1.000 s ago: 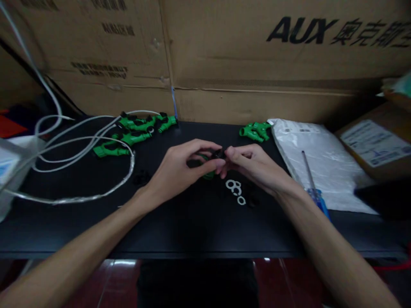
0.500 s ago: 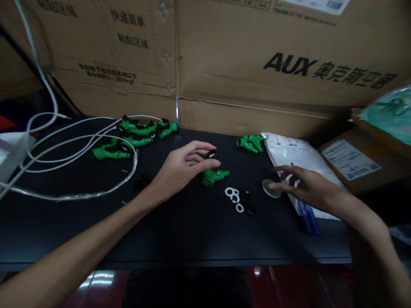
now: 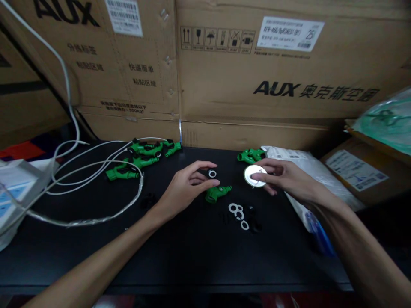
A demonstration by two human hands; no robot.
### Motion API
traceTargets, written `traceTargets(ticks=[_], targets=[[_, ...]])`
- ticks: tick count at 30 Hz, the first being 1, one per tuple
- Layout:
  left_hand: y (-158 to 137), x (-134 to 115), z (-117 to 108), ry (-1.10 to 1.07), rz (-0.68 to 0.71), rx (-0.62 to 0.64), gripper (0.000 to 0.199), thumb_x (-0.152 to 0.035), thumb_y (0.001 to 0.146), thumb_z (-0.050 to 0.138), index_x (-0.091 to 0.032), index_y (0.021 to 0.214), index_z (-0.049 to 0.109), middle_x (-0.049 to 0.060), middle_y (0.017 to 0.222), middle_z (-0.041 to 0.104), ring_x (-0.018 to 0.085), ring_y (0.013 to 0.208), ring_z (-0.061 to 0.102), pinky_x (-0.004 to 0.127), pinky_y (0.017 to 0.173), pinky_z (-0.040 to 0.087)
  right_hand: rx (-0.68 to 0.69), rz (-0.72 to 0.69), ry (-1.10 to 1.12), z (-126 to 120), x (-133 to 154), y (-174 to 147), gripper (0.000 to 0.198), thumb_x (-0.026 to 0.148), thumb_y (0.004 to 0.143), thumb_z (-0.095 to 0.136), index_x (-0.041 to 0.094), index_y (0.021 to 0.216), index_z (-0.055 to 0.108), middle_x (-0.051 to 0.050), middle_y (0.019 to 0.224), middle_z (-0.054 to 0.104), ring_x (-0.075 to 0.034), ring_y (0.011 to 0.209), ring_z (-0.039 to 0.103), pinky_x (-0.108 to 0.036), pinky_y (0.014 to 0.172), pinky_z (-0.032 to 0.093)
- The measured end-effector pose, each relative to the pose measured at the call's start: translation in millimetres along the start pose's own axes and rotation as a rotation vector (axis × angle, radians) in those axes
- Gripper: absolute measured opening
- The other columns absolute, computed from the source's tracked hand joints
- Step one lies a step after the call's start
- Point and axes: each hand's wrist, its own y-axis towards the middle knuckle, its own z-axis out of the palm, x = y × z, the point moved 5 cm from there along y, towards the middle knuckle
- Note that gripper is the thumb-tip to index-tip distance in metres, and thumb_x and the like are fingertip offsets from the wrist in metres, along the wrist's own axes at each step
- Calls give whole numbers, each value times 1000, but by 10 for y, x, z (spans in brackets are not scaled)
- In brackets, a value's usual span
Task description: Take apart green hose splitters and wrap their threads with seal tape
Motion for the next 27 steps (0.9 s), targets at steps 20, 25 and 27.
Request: traceTargets(ticks=[20,25,27], targets=[[-52,-69,19,-17,84,-68,37,-24,80,88,-27,115,75,-1,105,74,15,93,73,24,83,61,21,-154,666,656,276,25,17,25,89,81,15,97,71,-1,71,77,-9,63,73,-16,64,60],[-45,-76,8,4,110,-71,37,-23,83,86,-25,116,72,0,110,76,16,98,74,26,88,61,-1,-171,556,669,296,11,21,26,86,83,17,93,66,1,67,75,-11,60,72,-17,60,59],[-47,-82,2,11,112,-81,35,-22,82,86,-23,114,71,2,112,77,17,100,74,27,87,61,-3,-165,509,684,314,7,21,26,85,85,17,92,67,1,68,75,-12,60,73,-18,61,60]])
